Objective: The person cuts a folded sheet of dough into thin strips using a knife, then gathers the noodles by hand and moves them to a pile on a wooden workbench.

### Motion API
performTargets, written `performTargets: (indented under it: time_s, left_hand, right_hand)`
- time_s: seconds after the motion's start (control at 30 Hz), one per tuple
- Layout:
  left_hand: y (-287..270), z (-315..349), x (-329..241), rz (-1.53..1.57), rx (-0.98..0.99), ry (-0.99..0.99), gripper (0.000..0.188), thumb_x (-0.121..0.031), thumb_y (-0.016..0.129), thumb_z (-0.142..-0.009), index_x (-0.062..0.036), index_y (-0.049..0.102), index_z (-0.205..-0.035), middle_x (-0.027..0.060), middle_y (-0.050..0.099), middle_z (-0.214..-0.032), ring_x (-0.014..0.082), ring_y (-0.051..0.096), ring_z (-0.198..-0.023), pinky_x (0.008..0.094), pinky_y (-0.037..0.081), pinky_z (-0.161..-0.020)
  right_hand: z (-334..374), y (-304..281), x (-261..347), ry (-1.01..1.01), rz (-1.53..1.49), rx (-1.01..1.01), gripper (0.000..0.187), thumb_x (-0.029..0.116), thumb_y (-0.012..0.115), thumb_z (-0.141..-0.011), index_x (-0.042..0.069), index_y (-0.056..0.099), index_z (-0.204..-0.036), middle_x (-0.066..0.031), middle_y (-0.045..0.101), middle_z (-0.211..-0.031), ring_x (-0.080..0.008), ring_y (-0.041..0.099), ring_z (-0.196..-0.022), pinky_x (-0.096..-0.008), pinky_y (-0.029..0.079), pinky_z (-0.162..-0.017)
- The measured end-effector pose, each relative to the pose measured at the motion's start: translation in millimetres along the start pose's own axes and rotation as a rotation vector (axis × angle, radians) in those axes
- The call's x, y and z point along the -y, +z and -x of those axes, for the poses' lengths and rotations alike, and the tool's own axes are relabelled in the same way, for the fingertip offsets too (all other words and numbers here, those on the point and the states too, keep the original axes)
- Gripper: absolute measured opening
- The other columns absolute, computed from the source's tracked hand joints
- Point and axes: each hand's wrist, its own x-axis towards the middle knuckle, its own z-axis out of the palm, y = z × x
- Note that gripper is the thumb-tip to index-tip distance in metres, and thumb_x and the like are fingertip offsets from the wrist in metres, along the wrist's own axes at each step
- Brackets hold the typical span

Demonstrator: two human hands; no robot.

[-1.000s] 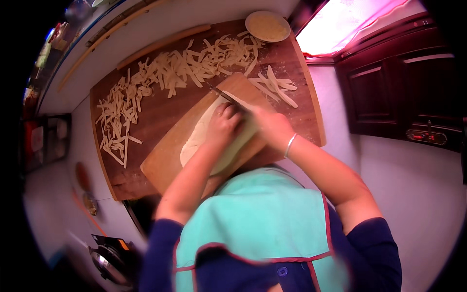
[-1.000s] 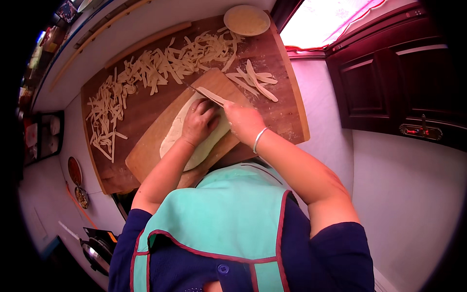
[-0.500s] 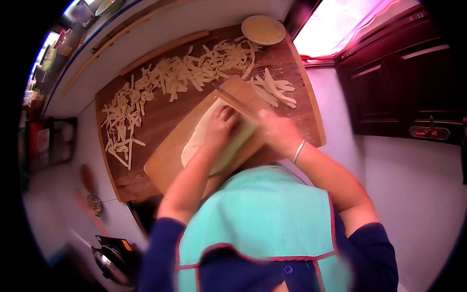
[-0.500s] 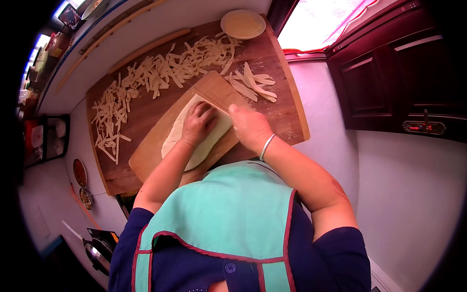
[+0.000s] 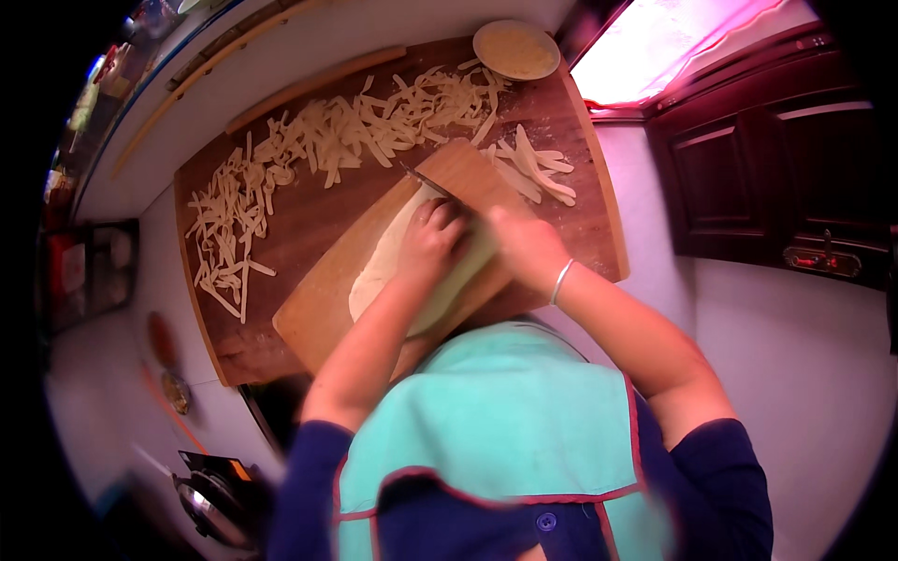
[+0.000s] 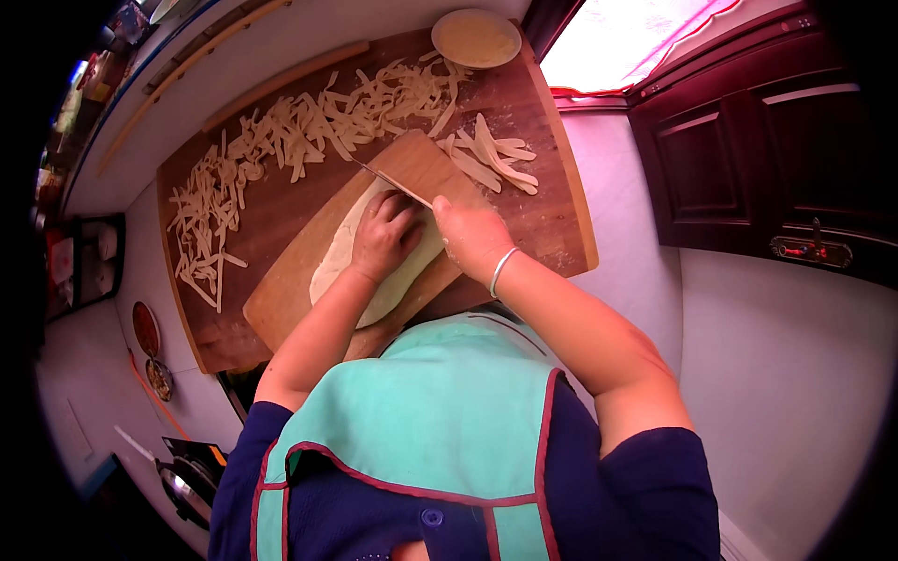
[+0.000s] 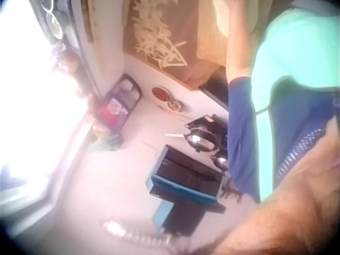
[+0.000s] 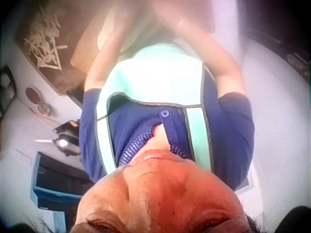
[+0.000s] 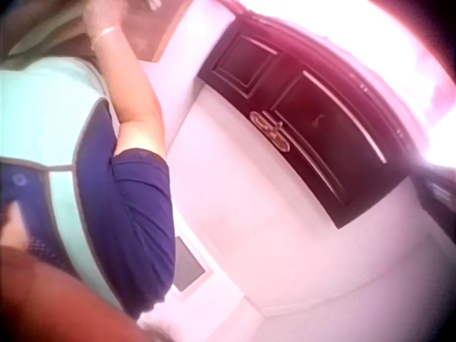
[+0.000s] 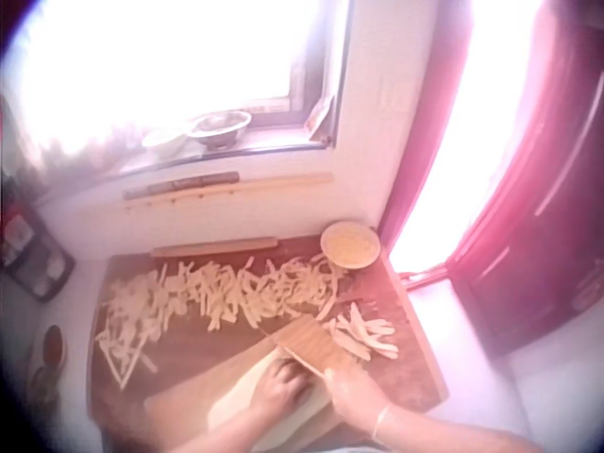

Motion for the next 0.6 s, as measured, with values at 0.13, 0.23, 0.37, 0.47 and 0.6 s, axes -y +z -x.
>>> performTargets:
  time_s: [0.13,0.23,0.37,0.47,0.6]
  left_hand:
    - [-0.6,-0.1,1.9,-0.001,0.011,-0.001,0.028,-0.011,0.072,-0.07,-0.0081,0.065,-0.097,0.0099,0.061,-0.105,0.0322,0.054,-0.106,0.0416,0.047,-0.09]
    - [4.2,5.1,7.3,-0.007,-0.002,0.007,0.028,-0.012,0.072,-0.07,-0.0083,0.065,-0.097,0.0098,0.061,-0.105,0.0319,0.054,-0.107,0.0415,0.047,-0.091]
    - [3.0,5.8,5.6,-0.006,-0.017,-0.002,0.028,-0.012,0.071,-0.071,-0.0084,0.066,-0.098,0.0098,0.06,-0.105,0.0317,0.054,-0.107,0.0414,0.047,-0.091]
    - [3.9,6.8,5.8,0.009,-0.016,0.004,0.029,-0.012,0.071,-0.071,-0.0083,0.066,-0.099,0.0098,0.06,-0.105,0.0317,0.054,-0.107,0.0415,0.047,-0.091]
    - [2.6,4.5,3.1,-0.003,-0.009,0.013,0.028,-0.011,0.071,-0.071,-0.0084,0.065,-0.098,0.0096,0.061,-0.103,0.0315,0.054,-0.105,0.0414,0.047,-0.09]
  right_hand:
    - [5.5,8.2,-4.5,0.034,-0.07,-0.171,0.009,0.002,0.047,-0.083,0.001,0.047,-0.093,-0.0231,0.062,-0.08,-0.0436,0.062,-0.075,-0.0488,0.05,-0.064]
    - [19.9,-3.1,-5.0,-0.027,-0.056,-0.172,0.011,0.002,0.047,-0.084,0.001,0.048,-0.094,-0.023,0.062,-0.079,-0.0431,0.062,-0.075,-0.0487,0.05,-0.064]
    - [28.2,-26.6,6.4,-0.049,0.019,-0.033,0.011,0.003,0.046,-0.085,-0.001,0.047,-0.094,-0.023,0.062,-0.079,-0.0429,0.062,-0.074,-0.0486,0.05,-0.064]
    - [17.3,-14.4,3.7,-0.052,0.0,-0.036,0.011,0.005,0.046,-0.085,-0.001,0.048,-0.094,-0.0228,0.062,-0.079,-0.043,0.062,-0.073,-0.049,0.05,-0.063]
    - [-4.7,3.4,7.1,-0.077,-0.032,-0.167,0.012,0.006,0.045,-0.086,0.001,0.048,-0.096,-0.023,0.062,-0.08,-0.043,0.062,-0.074,-0.0495,0.05,-0.064]
